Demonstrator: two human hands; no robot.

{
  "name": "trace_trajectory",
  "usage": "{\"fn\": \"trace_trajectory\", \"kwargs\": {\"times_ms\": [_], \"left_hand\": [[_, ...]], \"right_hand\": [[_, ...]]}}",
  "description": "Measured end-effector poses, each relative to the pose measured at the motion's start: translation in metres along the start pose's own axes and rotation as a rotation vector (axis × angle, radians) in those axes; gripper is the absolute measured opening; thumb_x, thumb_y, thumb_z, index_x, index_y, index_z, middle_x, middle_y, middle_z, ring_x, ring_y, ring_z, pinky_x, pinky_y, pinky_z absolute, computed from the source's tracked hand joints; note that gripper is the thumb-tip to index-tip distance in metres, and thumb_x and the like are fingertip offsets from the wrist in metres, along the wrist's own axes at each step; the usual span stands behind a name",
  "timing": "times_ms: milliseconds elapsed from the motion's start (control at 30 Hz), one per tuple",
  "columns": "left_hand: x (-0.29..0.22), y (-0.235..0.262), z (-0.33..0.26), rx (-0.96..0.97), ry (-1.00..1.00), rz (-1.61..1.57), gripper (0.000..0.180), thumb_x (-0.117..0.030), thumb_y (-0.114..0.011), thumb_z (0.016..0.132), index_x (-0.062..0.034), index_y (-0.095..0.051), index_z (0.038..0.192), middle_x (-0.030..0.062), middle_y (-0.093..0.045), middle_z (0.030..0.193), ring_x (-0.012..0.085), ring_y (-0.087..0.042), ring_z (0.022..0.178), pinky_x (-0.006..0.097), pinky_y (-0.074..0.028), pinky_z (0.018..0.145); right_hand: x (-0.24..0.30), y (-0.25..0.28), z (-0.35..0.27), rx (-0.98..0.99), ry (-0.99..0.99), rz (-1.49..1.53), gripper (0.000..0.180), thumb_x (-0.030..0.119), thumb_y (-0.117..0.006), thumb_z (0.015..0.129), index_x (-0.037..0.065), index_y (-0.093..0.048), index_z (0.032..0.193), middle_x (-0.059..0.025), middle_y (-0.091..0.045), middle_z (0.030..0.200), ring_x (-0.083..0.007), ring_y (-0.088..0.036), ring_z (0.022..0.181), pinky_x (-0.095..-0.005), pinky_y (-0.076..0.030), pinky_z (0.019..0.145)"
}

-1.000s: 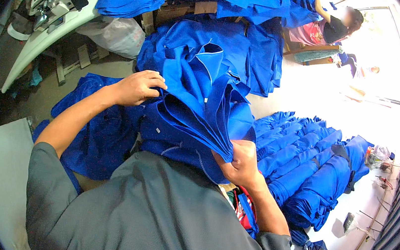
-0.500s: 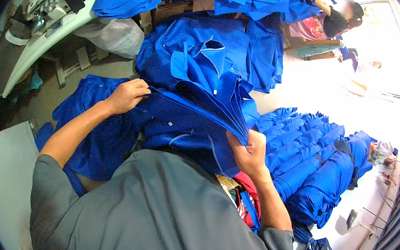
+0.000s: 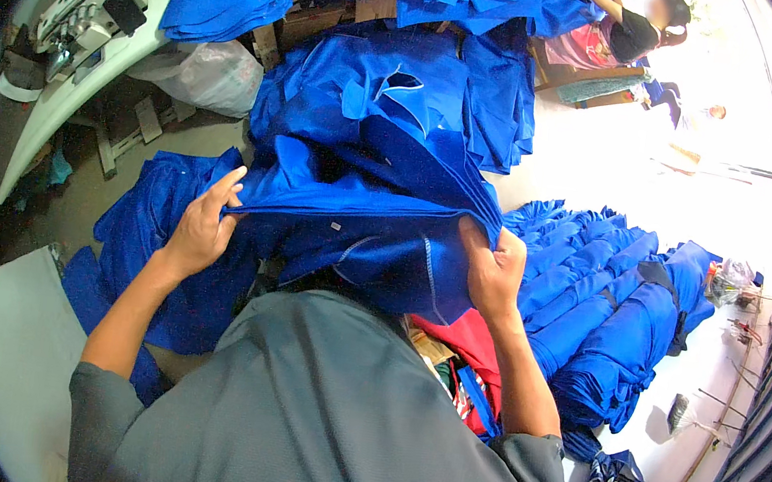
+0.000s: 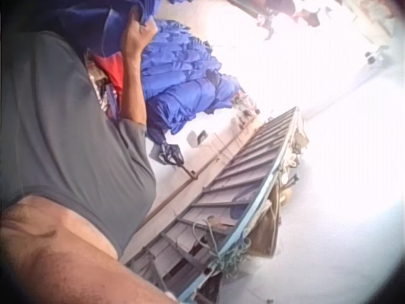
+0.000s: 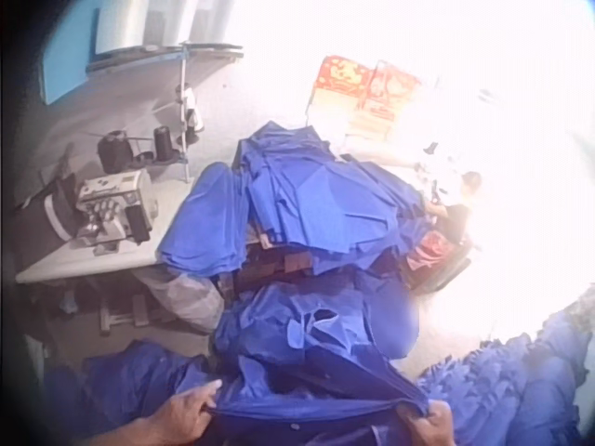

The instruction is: The person folds a blue garment and places it into a large blue drawstring bag. They then pull the drawstrings to cinch the bag closed and tie the strings into a knot to secure the contents.

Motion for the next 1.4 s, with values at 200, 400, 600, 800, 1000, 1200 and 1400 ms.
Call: {"fn": "trace_trajectory", "kwargs": {"times_ms": [200,400,600,800,1000,1200,1400], "left_hand": [[0.062,-0.045,-0.003,0.138,0.2,-0.079,0.022,-0.002,-0.06,0.094,-0.0031,-0.065,0.115,0.0232,-0.068,0.105,0.041,-0.068,0.091,0.045,-0.053,0.081],[0.051,-0.096,-0.007,0.513,0.278,-0.031,0.009,-0.003,-0.06,0.091,-0.0019,-0.061,0.1,0.0217,-0.065,0.091,0.0398,-0.067,0.088,0.047,-0.053,0.077],[-0.05,-0.078,0.044,0.395,-0.573,0.185,0.011,-0.002,-0.063,0.082,0.0035,-0.064,0.091,0.0258,-0.058,0.134,0.0422,-0.054,0.13,0.045,-0.045,0.113],[-0.026,-0.114,0.054,0.696,-0.365,0.07,0.028,-0.002,-0.064,0.083,0.006,-0.069,0.109,0.0324,-0.046,0.147,0.0458,-0.048,0.135,0.044,-0.047,0.11],[0.09,-0.078,0.074,0.506,0.184,0.25,0.015,-0.006,-0.066,0.087,0.0031,-0.071,0.098,0.025,-0.05,0.147,0.0433,-0.058,0.123,0.048,-0.051,0.1],[-0.011,-0.062,0.031,0.282,-0.364,0.23,0.017,-0.001,-0.065,0.078,0.0013,-0.066,0.095,0.0208,-0.061,0.127,0.0389,-0.06,0.122,0.044,-0.053,0.101],[-0.031,-0.106,0.033,0.533,-0.716,0.286,0.027,-0.015,-0.066,0.082,0.0065,-0.07,0.097,0.024,-0.064,0.123,0.039,-0.059,0.122,0.046,-0.047,0.111]], "right_hand": [[0.012,-0.022,-0.009,0.073,0.052,-0.039,0.015,0.011,-0.066,0.099,-0.001,-0.068,0.091,0.0051,-0.057,0.072,-0.0048,-0.048,0.068,-0.0264,-0.04,0.058],[0.03,-0.043,-0.012,0.242,0.168,-0.143,0.013,0.01,-0.067,0.097,0.0,-0.068,0.089,-0.0044,-0.057,0.065,-0.0098,-0.049,0.06,-0.031,-0.043,0.055],[0.059,-0.073,-0.023,0.534,0.501,-0.274,0.014,0.008,-0.075,0.087,0.004,-0.065,0.078,-0.0177,-0.058,0.064,-0.037,-0.058,0.055,-0.0403,-0.045,0.05],[0.071,-0.1,-0.034,0.703,0.584,-0.33,0.022,0.015,-0.077,0.084,0.005,-0.06,0.073,-0.0164,-0.056,0.062,-0.0373,-0.058,0.055,-0.0434,-0.043,0.05],[0.072,-0.108,-0.05,0.717,0.621,-0.335,0.029,0.014,-0.077,0.084,0.005,-0.055,0.067,-0.0146,-0.05,0.057,-0.0373,-0.053,0.051,-0.0441,-0.039,0.048],[0.064,-0.089,-0.035,0.586,0.475,-0.331,0.023,0.014,-0.075,0.088,0.006,-0.059,0.072,-0.0154,-0.055,0.06,-0.0367,-0.057,0.053,-0.043,-0.043,0.049],[0.078,-0.122,-0.043,0.768,0.615,-0.308,0.027,0.007,-0.075,0.085,0.005,-0.054,0.068,-0.0123,-0.047,0.057,-0.0341,-0.05,0.048,-0.0427,-0.035,0.046]]}}
Point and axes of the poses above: each hand's wrist, its own z-axis towards the middle knuckle, its own y-axis out of the back of the hand, x = y × z, the point moved 9 cm from there along z, towards the middle knuckle
